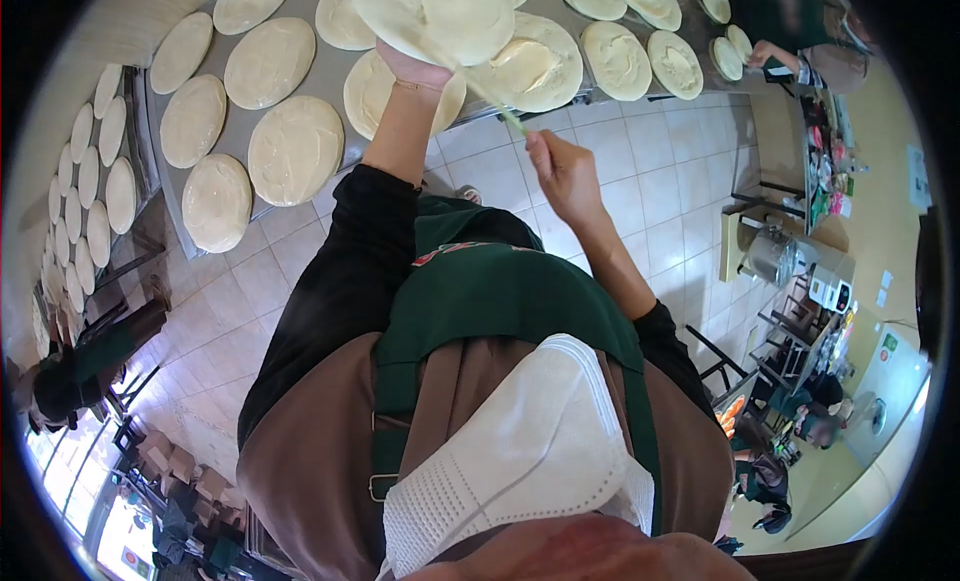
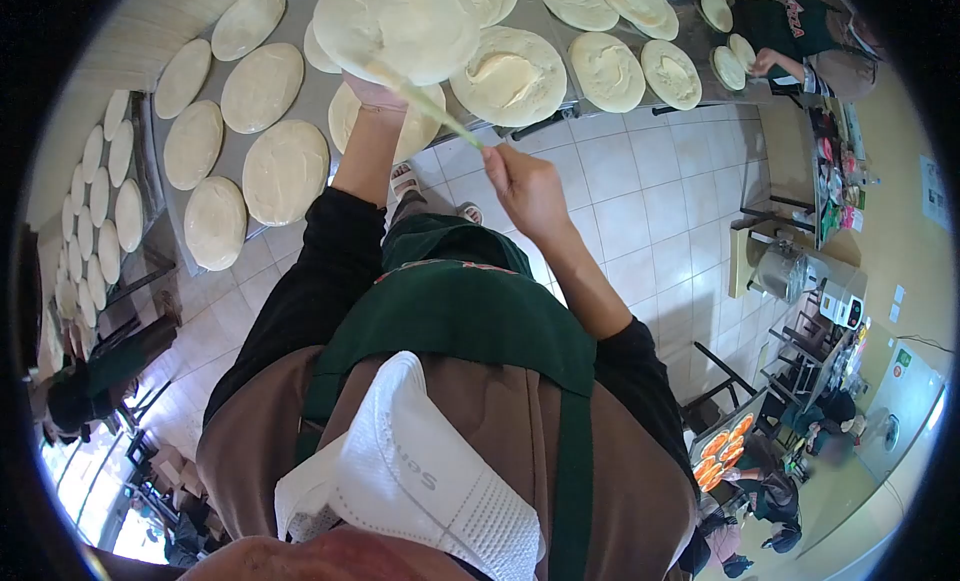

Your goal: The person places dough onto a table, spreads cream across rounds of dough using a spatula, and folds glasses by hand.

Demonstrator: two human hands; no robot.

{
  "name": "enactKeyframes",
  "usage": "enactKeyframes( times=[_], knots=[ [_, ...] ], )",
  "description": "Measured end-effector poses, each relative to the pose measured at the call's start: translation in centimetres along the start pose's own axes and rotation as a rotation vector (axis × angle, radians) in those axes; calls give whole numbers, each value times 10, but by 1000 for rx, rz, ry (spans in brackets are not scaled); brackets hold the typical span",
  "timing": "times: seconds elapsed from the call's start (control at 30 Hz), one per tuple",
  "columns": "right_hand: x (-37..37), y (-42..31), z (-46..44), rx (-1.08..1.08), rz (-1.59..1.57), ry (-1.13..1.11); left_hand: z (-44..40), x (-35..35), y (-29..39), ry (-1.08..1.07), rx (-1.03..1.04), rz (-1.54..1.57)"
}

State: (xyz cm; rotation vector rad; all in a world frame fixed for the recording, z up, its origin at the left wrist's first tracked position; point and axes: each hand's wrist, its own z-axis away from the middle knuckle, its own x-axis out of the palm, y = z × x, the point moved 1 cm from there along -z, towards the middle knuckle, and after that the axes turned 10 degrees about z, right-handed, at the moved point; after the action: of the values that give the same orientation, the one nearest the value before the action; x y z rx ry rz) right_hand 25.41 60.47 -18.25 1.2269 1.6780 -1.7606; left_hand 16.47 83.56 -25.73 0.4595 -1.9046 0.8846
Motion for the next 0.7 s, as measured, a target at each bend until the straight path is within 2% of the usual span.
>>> enactKeyframes(
  times=[0.2,0.27,0.4,0.47,0.57,0.63,0.67,0.7],
  knots=[
    [-20,27,-44,64,-17,216,10,-12,-5,-6,-34,64],
    [-22,32,-56,122,28,237,11,-14,-13,178,111,-383],
    [1,22,-51,127,122,139,9,-15,-24,134,18,-190],
    [6,9,-44,85,92,100,11,-9,-31,291,106,-702],
    [0,-5,-38,30,11,28,9,-20,-23,275,81,-566],
    [-5,-9,-38,-22,-22,-64,9,-18,-27,270,101,-588],
    [-6,-6,-40,-23,-22,-64,8,-16,-28,263,121,-610],
    [-7,-1,-43,-8,-43,27,7,-21,-24,260,122,-610]
  ],
)
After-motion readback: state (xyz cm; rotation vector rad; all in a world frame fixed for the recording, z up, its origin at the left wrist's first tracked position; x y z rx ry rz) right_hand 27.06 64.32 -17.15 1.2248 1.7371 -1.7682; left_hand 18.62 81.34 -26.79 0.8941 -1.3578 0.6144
